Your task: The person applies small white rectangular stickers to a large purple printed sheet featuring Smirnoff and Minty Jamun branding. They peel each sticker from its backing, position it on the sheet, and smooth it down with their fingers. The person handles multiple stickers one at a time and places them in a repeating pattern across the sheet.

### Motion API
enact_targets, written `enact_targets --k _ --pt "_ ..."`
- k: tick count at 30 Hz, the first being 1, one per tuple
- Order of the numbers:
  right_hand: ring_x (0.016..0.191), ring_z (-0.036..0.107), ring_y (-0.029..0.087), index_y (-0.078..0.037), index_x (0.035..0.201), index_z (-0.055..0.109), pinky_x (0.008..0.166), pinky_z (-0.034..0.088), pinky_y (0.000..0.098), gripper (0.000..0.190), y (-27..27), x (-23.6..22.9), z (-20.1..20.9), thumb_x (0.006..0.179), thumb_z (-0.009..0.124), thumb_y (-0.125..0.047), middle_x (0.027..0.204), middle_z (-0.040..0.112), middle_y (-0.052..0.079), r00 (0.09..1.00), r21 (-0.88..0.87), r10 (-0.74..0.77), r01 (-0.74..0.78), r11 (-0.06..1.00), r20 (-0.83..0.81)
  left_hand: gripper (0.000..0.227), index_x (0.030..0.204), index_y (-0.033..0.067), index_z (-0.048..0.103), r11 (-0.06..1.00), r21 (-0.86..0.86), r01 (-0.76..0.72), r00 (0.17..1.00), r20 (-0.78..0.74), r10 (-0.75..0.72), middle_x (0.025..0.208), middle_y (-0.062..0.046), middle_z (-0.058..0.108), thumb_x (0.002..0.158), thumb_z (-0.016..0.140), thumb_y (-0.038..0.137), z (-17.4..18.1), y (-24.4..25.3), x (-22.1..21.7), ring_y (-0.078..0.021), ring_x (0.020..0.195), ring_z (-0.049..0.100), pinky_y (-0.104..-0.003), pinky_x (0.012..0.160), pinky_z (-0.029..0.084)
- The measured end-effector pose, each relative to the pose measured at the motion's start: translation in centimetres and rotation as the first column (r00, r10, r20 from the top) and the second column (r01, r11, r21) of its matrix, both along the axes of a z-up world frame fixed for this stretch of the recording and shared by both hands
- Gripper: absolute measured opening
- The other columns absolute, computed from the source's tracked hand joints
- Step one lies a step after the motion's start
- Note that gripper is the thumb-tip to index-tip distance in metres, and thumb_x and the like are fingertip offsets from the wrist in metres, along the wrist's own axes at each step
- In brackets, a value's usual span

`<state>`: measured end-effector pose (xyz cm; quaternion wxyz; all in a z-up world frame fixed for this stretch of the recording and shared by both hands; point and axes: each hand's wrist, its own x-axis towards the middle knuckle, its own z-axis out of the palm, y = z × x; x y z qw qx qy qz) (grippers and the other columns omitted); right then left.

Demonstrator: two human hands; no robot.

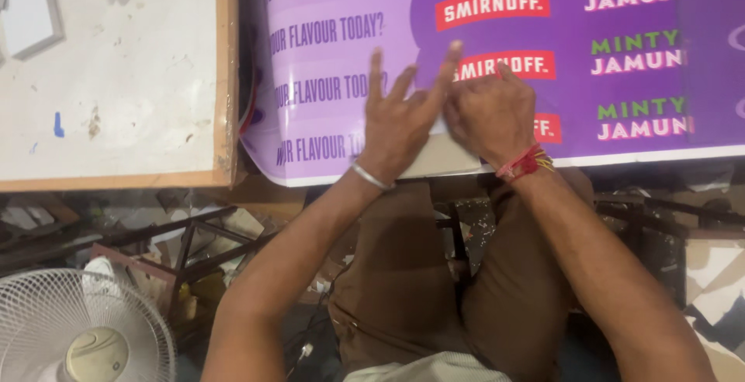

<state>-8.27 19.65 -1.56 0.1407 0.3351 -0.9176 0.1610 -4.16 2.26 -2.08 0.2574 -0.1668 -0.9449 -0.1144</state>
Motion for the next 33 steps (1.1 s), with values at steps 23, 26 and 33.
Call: enact_targets --k 23,26,33 --pt "0.062 0.062 0.024 -0.01 0.072 0.067 0.074 0.051 0.042 0.015 -0.5 0.5 1.4 0.084 0.075 -0.012 0.065 0.064 0.005 1.0 -0.169 0.002 -0.003 0.986 -0.006 0.094 0.163 0.0083 0.017 0.956 0.224 -0.188 0.904 0.42 0.079 0.134 -0.018 0.065 0.094 0.067 0.047 2.2 0.3 3.8 -0.0415 0.151 0.03 -0.076 0.118 -0.001" --pt "0.062 0.062 0.025 -0.011 0.071 0.067 0.068 0.05 0.0415 0.017 -0.3 0.2 1.8 0.084 0.075 -0.018 0.064 0.063 0.005 0.999 -0.13 -0.049 0.047 0.99 -0.009 0.089 0.16 0.0094 0.026 0.902 0.373 -0.22 0.958 0.258 0.127 0.154 -0.02 0.053 0.092 0.072 0.043 1.6 0.3 4.3 -0.0396 0.151 0.035 -0.071 0.122 0.008" --pt "0.058 0.065 0.022 -0.012 0.078 0.07 0.054 0.048 0.0388 0.016 0.7 -0.3 1.9 0.085 0.072 -0.027 0.065 0.067 0.004 0.977 -0.128 -0.172 0.187 0.974 0.125 0.08 0.154 -0.0001 0.038 0.66 0.627 -0.414 0.909 0.32 0.266 0.145 -0.021 0.052 0.088 0.079 0.021 -0.2 0.2 6.7 -0.0344 0.139 0.048 -0.05 0.119 0.037"
